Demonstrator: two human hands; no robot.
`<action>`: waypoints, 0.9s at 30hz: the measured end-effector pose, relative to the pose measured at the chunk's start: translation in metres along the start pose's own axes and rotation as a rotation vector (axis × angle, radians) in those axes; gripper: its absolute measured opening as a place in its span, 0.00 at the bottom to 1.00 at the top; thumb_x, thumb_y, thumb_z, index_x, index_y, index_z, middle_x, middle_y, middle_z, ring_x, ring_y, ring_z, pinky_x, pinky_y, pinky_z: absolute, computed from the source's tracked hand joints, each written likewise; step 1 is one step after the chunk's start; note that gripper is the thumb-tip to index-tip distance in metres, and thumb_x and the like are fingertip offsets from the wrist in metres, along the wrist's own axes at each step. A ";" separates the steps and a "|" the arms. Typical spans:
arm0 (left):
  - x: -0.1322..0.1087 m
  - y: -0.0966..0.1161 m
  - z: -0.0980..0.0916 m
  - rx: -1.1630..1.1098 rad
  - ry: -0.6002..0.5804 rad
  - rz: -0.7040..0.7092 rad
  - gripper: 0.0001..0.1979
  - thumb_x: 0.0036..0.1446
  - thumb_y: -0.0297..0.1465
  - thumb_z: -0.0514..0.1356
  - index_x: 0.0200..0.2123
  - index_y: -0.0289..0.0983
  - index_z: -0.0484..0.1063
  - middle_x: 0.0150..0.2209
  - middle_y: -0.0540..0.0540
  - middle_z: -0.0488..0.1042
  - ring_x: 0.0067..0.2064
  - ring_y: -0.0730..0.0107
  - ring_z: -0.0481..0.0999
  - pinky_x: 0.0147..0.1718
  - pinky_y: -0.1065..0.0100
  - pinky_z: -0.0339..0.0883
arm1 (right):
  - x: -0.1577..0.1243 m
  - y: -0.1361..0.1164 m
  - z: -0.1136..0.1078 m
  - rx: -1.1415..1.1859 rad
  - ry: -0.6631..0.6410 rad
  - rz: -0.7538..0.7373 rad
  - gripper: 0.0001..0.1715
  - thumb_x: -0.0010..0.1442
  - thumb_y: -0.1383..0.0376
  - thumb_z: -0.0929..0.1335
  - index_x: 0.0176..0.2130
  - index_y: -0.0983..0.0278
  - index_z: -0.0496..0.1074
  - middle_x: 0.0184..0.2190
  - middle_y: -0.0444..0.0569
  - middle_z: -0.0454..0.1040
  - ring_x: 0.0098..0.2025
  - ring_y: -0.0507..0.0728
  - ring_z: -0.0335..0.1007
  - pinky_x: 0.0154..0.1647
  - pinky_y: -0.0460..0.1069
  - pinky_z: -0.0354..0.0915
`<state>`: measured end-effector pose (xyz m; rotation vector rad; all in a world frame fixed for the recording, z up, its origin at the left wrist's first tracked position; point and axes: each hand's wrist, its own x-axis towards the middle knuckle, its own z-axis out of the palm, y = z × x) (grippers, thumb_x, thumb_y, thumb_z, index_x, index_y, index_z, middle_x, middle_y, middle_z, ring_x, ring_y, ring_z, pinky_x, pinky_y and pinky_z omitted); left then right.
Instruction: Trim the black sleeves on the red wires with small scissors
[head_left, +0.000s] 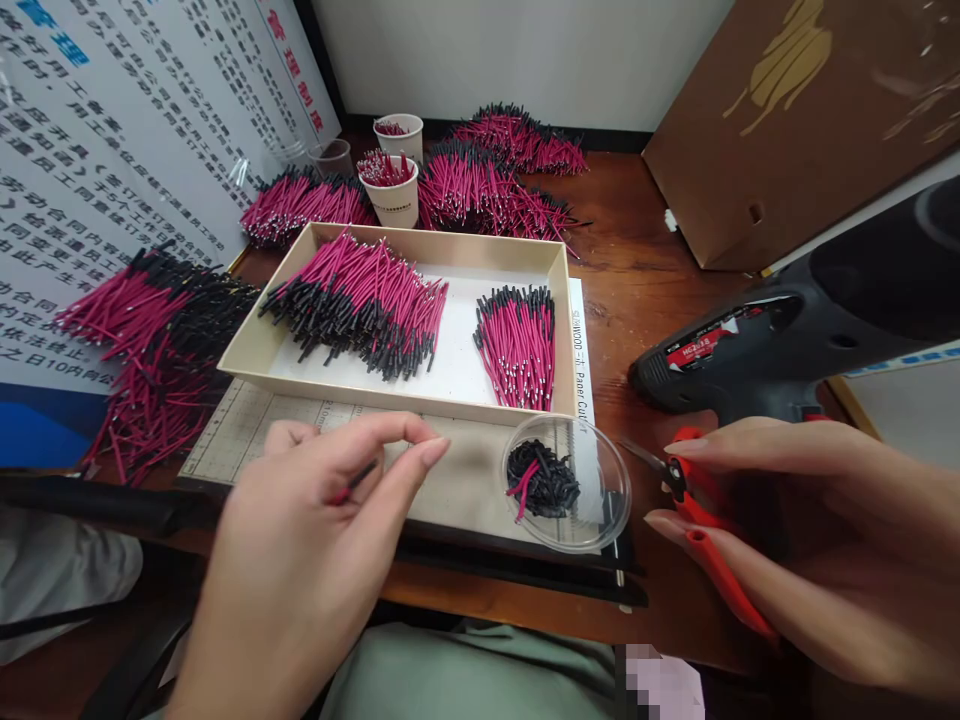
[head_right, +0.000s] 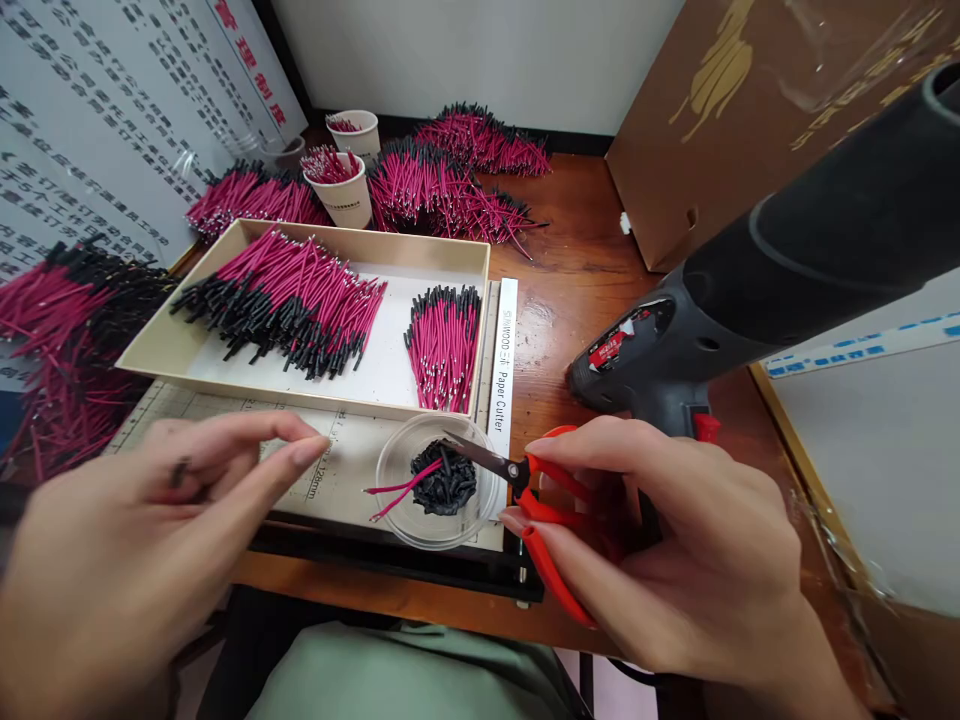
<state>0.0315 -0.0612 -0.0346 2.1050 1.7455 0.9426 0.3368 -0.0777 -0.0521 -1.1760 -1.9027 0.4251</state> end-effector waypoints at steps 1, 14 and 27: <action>0.002 0.004 -0.004 -0.026 0.021 0.002 0.14 0.76 0.41 0.62 0.36 0.49 0.85 0.16 0.57 0.62 0.20 0.69 0.57 0.20 0.67 0.53 | 0.000 0.001 0.001 -0.009 0.010 -0.018 0.22 0.61 0.73 0.80 0.51 0.53 0.82 0.37 0.45 0.87 0.27 0.58 0.84 0.19 0.48 0.74; 0.041 0.048 0.004 -0.118 -0.374 0.365 0.24 0.79 0.31 0.53 0.26 0.40 0.70 0.20 0.58 0.69 0.22 0.72 0.57 0.32 0.64 0.54 | 0.014 -0.012 0.007 0.078 0.270 0.028 0.20 0.57 0.74 0.83 0.46 0.56 0.83 0.29 0.40 0.81 0.24 0.50 0.75 0.21 0.44 0.71; 0.046 0.035 -0.001 -0.273 -0.216 0.228 0.14 0.76 0.40 0.63 0.36 0.41 0.72 0.22 0.59 0.66 0.21 0.78 0.63 0.19 0.76 0.54 | 0.009 -0.007 0.008 0.014 0.222 -0.064 0.17 0.63 0.68 0.82 0.50 0.57 0.82 0.30 0.39 0.81 0.25 0.49 0.73 0.21 0.45 0.66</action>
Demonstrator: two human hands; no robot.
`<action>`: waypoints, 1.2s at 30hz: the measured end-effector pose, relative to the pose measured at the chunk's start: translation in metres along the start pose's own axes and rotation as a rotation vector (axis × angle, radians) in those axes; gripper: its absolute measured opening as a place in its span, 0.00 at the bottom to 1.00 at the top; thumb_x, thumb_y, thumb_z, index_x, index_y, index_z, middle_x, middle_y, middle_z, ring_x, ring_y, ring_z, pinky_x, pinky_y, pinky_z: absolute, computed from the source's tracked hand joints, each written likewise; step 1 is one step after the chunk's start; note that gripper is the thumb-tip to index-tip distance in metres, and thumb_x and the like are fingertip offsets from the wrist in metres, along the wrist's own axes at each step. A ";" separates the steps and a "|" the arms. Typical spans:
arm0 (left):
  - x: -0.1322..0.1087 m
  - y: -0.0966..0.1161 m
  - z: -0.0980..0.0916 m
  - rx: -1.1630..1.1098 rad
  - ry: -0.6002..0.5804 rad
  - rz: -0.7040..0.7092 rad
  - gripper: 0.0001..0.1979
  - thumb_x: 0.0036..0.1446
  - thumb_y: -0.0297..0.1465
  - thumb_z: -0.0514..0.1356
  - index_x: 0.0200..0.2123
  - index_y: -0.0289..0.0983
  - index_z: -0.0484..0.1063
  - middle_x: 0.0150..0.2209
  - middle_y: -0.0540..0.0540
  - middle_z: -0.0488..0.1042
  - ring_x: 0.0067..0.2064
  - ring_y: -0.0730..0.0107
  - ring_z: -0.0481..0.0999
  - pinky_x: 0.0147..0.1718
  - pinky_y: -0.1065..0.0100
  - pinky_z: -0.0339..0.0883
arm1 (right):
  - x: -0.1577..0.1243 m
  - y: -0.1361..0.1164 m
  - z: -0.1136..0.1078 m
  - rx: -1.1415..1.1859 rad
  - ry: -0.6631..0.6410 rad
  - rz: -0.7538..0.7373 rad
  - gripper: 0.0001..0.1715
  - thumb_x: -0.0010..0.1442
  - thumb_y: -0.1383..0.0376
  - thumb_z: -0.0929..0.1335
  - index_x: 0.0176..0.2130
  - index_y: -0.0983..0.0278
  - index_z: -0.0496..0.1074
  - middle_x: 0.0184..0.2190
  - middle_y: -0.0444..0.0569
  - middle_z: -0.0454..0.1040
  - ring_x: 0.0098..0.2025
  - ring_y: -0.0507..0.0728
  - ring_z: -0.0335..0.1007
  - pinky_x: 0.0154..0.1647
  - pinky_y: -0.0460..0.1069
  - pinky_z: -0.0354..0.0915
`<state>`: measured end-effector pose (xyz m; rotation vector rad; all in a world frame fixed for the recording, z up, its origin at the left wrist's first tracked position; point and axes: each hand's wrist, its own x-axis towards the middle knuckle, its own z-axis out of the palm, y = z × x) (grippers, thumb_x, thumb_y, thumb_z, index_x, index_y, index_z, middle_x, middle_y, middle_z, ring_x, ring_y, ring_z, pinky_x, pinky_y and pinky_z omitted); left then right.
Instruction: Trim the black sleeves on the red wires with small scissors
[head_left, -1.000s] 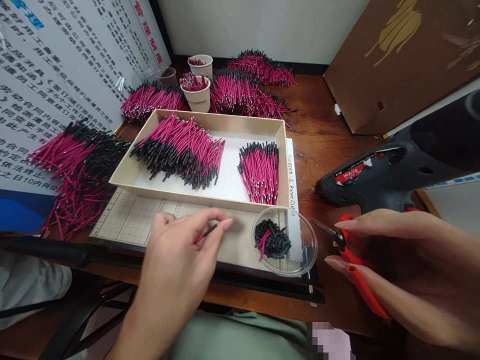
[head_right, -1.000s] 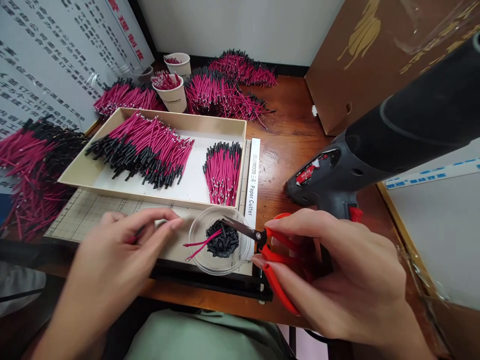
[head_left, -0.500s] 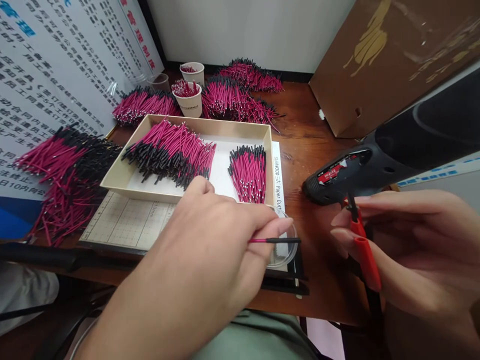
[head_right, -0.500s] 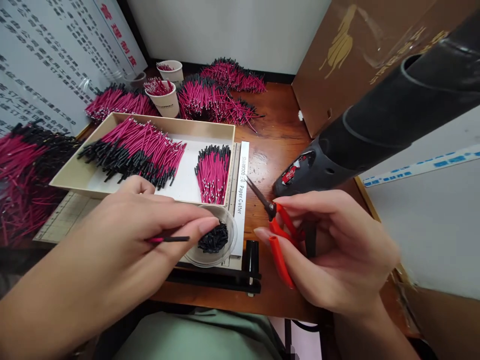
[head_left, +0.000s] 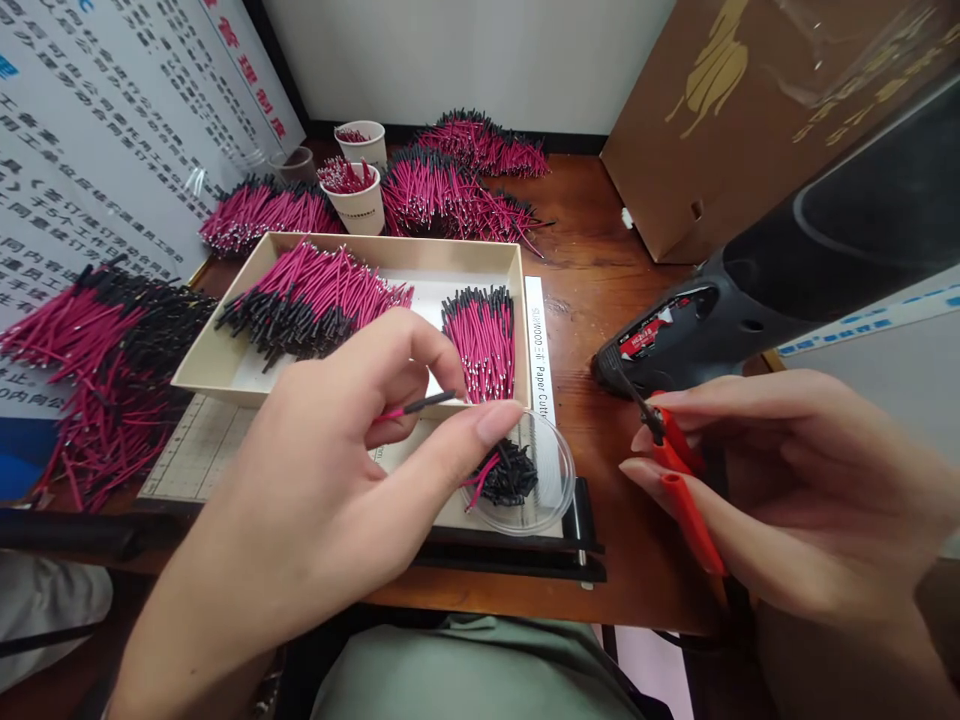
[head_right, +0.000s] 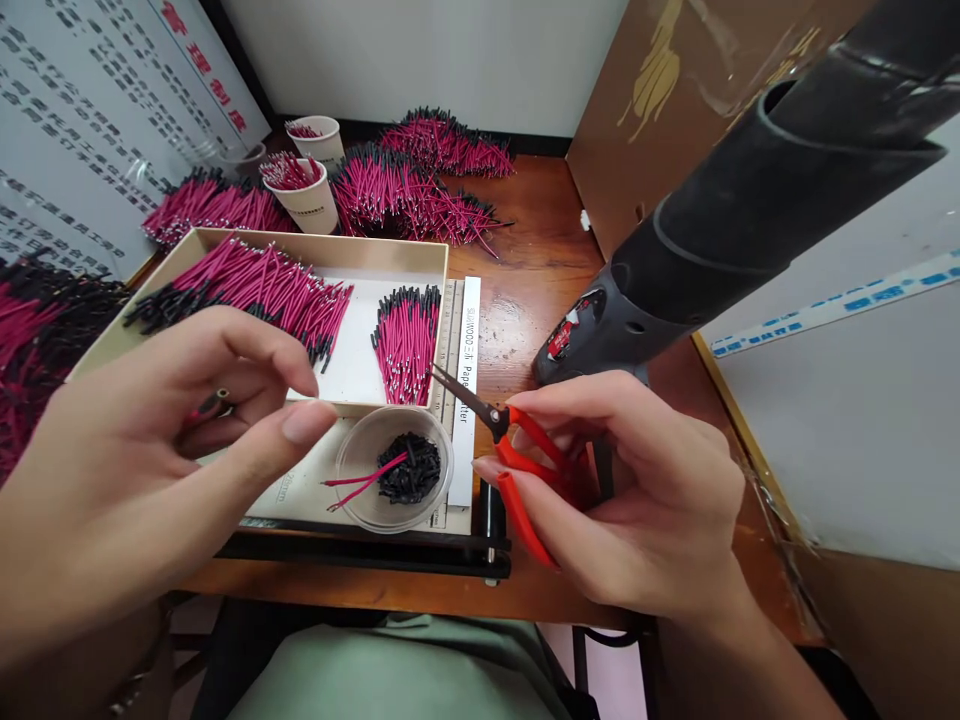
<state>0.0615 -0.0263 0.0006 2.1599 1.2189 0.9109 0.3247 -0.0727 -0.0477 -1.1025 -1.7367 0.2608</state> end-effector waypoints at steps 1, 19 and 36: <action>0.000 0.001 -0.001 0.004 -0.022 0.013 0.13 0.77 0.38 0.62 0.36 0.41 0.72 0.23 0.59 0.68 0.22 0.78 0.65 0.20 0.75 0.55 | 0.000 0.001 0.000 0.003 0.000 0.006 0.16 0.64 0.67 0.82 0.50 0.57 0.82 0.30 0.40 0.81 0.25 0.49 0.73 0.22 0.45 0.66; 0.009 0.008 0.021 0.358 -0.290 0.337 0.18 0.67 0.23 0.56 0.34 0.43 0.86 0.22 0.51 0.78 0.26 0.59 0.60 0.34 0.58 0.51 | 0.009 -0.018 -0.009 0.352 -0.213 0.476 0.10 0.69 0.61 0.80 0.46 0.51 0.78 0.29 0.41 0.84 0.20 0.50 0.69 0.21 0.45 0.61; 0.015 0.003 0.019 0.382 -0.286 0.347 0.18 0.64 0.22 0.54 0.27 0.41 0.79 0.21 0.50 0.77 0.25 0.62 0.58 0.32 0.58 0.49 | 0.013 -0.018 -0.001 0.372 -0.199 0.440 0.13 0.64 0.67 0.78 0.44 0.54 0.75 0.24 0.39 0.80 0.18 0.53 0.67 0.15 0.47 0.56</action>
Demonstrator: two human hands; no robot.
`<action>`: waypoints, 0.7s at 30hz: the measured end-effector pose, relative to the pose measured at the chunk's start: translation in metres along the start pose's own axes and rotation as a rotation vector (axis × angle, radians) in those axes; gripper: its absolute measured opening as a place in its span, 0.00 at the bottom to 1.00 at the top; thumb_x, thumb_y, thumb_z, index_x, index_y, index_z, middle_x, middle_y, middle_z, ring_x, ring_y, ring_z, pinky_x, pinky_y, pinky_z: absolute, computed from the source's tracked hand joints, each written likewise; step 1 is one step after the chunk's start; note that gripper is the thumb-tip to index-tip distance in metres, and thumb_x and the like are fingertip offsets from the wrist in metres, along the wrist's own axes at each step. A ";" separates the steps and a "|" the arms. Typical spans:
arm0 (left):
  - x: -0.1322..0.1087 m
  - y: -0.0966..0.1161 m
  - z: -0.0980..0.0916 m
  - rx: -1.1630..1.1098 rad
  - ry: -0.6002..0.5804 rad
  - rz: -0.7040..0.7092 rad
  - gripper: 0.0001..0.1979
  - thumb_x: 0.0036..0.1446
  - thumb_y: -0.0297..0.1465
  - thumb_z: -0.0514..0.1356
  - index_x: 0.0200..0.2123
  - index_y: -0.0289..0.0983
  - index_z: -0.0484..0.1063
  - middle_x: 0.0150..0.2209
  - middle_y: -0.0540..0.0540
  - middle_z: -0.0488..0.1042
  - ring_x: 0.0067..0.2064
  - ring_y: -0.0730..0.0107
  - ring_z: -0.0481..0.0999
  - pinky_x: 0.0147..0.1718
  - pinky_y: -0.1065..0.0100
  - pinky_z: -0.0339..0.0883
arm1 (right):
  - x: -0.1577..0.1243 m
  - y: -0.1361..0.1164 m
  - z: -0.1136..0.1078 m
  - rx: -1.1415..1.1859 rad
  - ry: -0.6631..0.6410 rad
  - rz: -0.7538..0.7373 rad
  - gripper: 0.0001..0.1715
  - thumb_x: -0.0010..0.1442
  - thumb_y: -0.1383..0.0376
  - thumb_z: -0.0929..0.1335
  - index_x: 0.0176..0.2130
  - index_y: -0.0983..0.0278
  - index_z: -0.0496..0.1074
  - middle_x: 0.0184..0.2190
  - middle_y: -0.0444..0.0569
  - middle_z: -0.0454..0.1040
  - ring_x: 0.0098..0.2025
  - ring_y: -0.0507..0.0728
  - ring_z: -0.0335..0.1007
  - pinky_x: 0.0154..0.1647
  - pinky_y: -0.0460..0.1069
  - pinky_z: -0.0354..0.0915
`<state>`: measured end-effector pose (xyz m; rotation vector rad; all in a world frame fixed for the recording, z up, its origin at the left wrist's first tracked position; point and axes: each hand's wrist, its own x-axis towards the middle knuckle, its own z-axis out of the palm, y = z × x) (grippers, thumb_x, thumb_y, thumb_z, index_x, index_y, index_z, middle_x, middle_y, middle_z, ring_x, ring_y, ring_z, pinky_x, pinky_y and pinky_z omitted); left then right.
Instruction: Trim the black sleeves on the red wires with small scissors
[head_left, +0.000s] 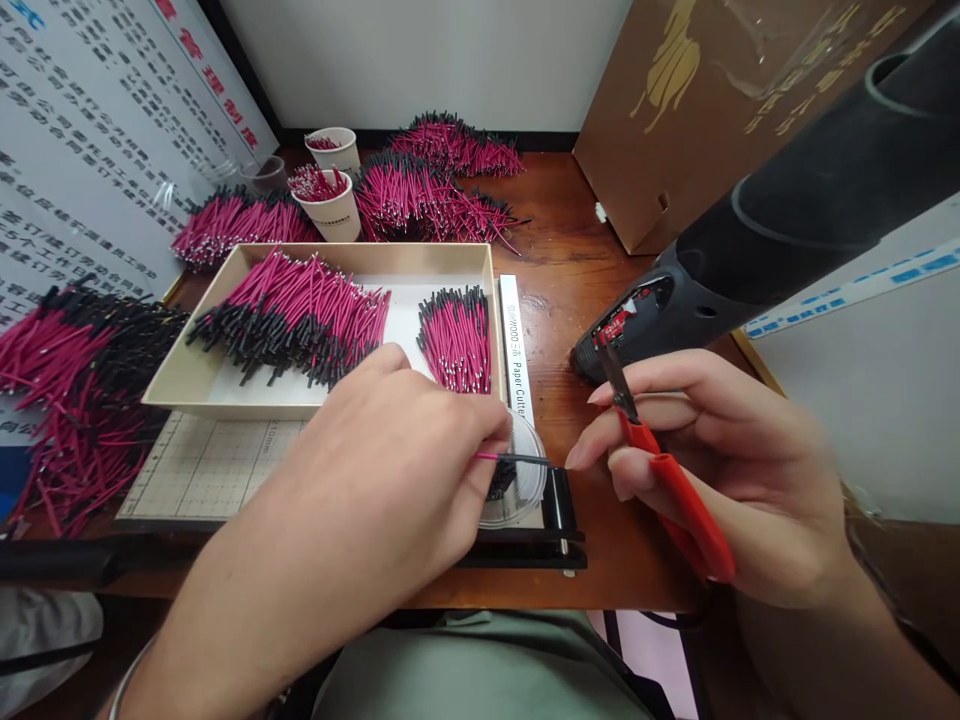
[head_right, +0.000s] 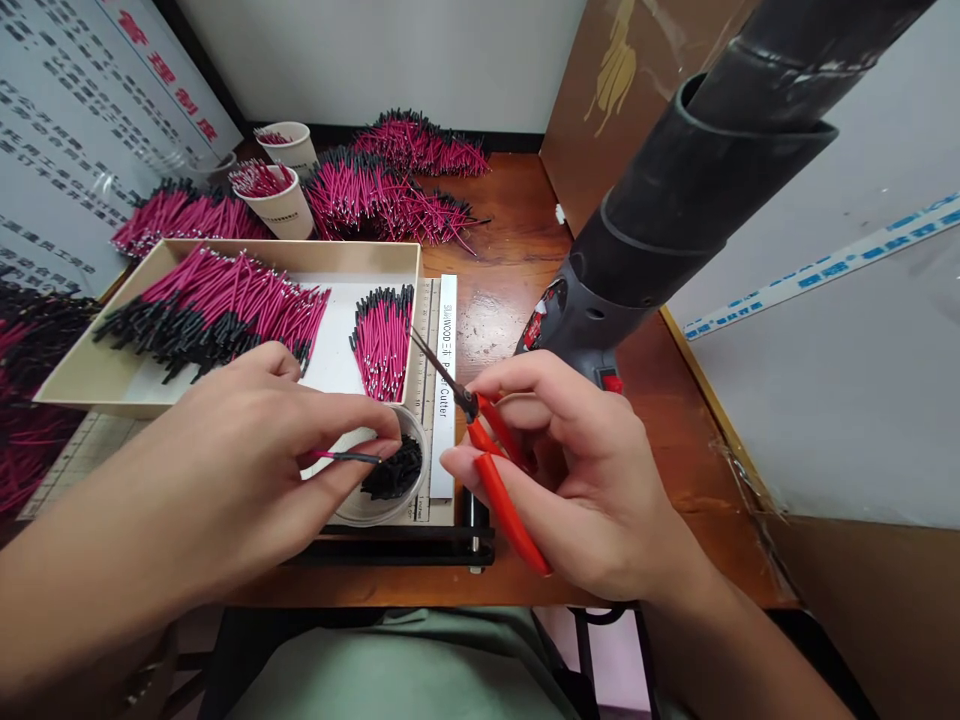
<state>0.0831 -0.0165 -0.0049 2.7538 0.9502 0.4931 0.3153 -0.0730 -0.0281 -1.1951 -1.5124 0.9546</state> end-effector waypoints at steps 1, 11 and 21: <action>-0.001 -0.001 -0.001 -0.001 0.001 -0.004 0.18 0.64 0.22 0.54 0.26 0.41 0.77 0.21 0.50 0.76 0.25 0.63 0.58 0.33 0.58 0.49 | 0.000 0.001 0.000 0.003 0.000 -0.001 0.13 0.64 0.67 0.78 0.44 0.54 0.76 0.24 0.39 0.80 0.18 0.53 0.67 0.15 0.47 0.56; -0.008 -0.006 -0.008 0.164 0.055 -0.008 0.17 0.65 0.27 0.55 0.23 0.43 0.74 0.18 0.49 0.65 0.26 0.61 0.53 0.35 0.56 0.45 | 0.001 -0.003 0.001 -0.011 0.006 0.004 0.13 0.62 0.70 0.78 0.43 0.55 0.76 0.26 0.40 0.83 0.18 0.53 0.70 0.15 0.47 0.57; -0.001 -0.004 -0.012 0.038 0.052 -0.037 0.16 0.62 0.24 0.57 0.22 0.43 0.67 0.18 0.51 0.66 0.23 0.63 0.57 0.36 0.57 0.50 | -0.001 -0.001 0.000 -0.057 0.052 -0.035 0.13 0.62 0.68 0.79 0.43 0.54 0.78 0.26 0.40 0.83 0.21 0.54 0.75 0.16 0.46 0.57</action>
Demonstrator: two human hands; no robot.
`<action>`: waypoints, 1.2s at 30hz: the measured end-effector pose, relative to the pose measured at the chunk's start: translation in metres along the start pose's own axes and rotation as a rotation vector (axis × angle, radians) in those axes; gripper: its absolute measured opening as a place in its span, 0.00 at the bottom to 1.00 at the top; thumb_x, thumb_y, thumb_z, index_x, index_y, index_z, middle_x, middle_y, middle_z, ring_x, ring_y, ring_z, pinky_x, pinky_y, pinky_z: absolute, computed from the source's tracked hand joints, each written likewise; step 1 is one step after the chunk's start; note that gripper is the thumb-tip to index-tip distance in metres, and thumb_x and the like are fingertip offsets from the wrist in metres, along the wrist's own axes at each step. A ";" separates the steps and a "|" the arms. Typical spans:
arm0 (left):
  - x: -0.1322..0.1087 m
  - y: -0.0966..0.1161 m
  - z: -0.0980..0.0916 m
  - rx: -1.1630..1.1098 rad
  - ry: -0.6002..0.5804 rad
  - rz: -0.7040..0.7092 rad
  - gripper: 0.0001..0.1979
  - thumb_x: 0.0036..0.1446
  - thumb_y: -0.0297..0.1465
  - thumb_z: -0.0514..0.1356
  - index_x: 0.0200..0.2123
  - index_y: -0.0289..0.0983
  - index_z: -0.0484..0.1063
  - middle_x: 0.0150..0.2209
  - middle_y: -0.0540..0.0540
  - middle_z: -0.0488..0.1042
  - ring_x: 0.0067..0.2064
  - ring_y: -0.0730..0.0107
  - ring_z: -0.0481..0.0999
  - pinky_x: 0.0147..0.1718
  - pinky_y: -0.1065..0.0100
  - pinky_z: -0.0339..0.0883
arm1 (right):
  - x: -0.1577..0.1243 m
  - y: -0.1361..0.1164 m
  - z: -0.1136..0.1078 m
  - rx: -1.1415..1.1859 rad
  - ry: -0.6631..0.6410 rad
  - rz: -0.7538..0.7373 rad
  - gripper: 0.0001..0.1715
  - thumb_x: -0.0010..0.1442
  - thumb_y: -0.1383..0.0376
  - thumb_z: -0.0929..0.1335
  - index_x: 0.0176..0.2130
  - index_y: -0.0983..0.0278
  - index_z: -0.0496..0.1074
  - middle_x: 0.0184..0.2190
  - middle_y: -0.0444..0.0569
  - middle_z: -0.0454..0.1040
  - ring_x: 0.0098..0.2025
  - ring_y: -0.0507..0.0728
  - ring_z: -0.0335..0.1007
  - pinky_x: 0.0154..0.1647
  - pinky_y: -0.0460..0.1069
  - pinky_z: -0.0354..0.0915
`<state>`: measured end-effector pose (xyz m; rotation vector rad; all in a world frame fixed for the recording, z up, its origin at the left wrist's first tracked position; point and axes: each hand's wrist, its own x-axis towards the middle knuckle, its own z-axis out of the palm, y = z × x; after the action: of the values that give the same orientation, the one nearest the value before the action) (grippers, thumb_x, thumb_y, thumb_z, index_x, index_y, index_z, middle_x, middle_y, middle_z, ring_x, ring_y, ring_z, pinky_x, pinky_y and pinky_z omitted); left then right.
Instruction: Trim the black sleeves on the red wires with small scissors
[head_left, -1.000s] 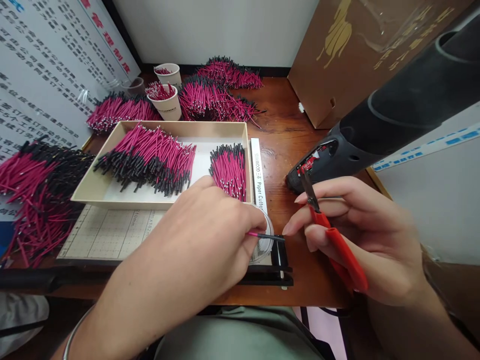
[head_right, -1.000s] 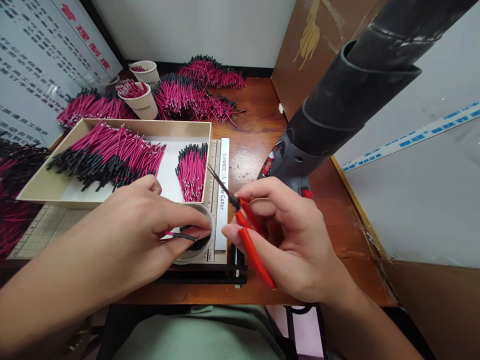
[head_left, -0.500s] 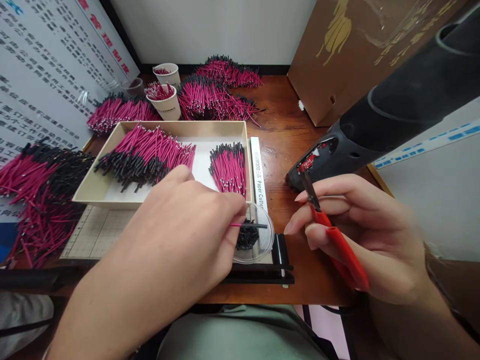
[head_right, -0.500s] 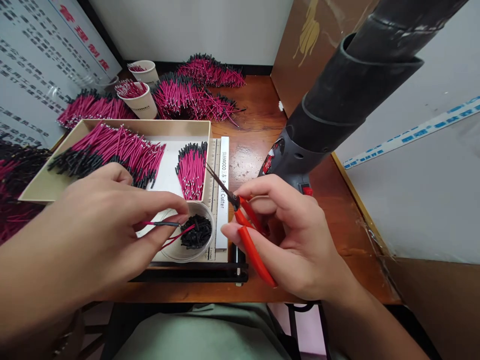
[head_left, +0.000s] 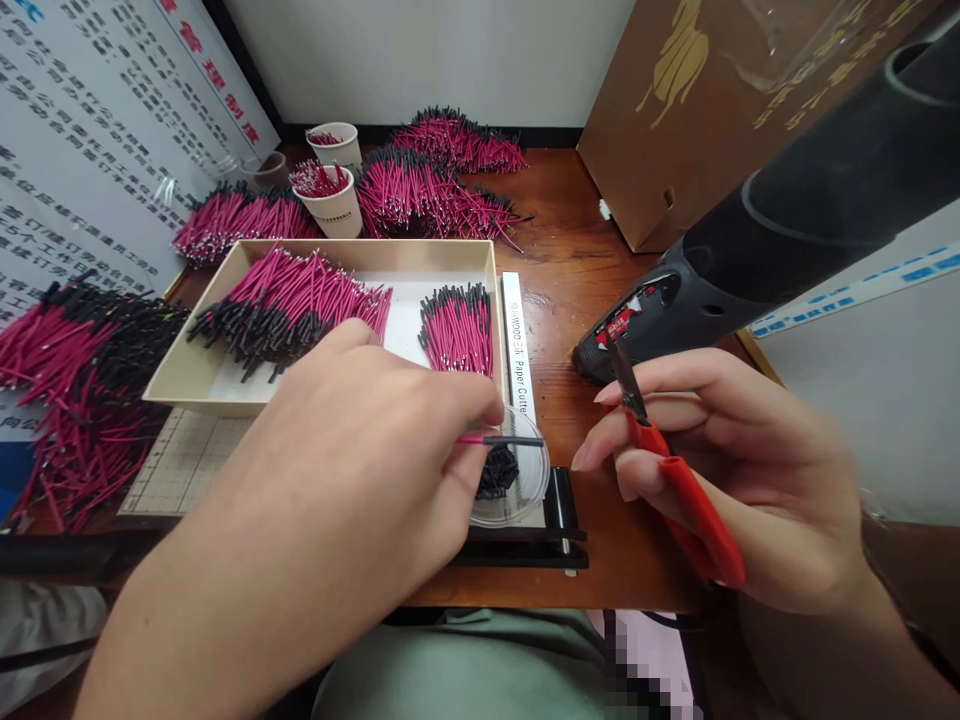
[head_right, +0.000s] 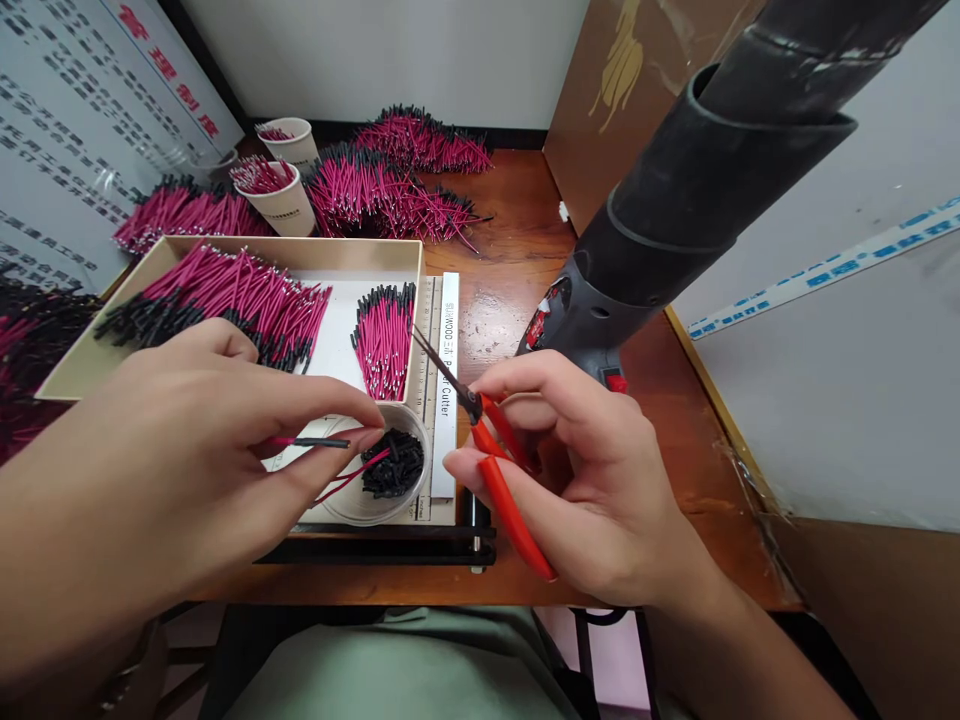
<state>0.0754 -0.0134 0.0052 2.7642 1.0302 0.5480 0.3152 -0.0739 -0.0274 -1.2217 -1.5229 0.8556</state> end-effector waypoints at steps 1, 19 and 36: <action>0.001 0.001 -0.001 -0.008 -0.001 0.005 0.16 0.62 0.24 0.58 0.22 0.43 0.67 0.18 0.52 0.67 0.23 0.63 0.58 0.36 0.57 0.50 | -0.001 0.000 -0.001 -0.010 0.002 0.003 0.13 0.61 0.68 0.79 0.43 0.54 0.79 0.26 0.40 0.83 0.22 0.55 0.76 0.17 0.46 0.58; 0.010 0.015 0.010 -0.174 -0.033 0.087 0.20 0.69 0.21 0.53 0.29 0.42 0.78 0.21 0.56 0.76 0.22 0.70 0.61 0.33 0.60 0.55 | 0.003 -0.002 0.004 0.059 0.186 -0.094 0.15 0.60 0.74 0.78 0.42 0.56 0.79 0.25 0.39 0.84 0.17 0.52 0.72 0.17 0.45 0.67; 0.002 -0.003 -0.002 -0.017 0.078 -0.009 0.15 0.68 0.26 0.56 0.33 0.44 0.81 0.17 0.54 0.60 0.23 0.64 0.60 0.30 0.63 0.54 | 0.003 -0.006 0.003 0.050 0.185 -0.078 0.14 0.59 0.74 0.77 0.40 0.56 0.79 0.24 0.38 0.82 0.17 0.50 0.72 0.16 0.43 0.63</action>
<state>0.0742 -0.0097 0.0070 2.7425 1.0487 0.6649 0.3110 -0.0726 -0.0220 -1.1643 -1.3832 0.7048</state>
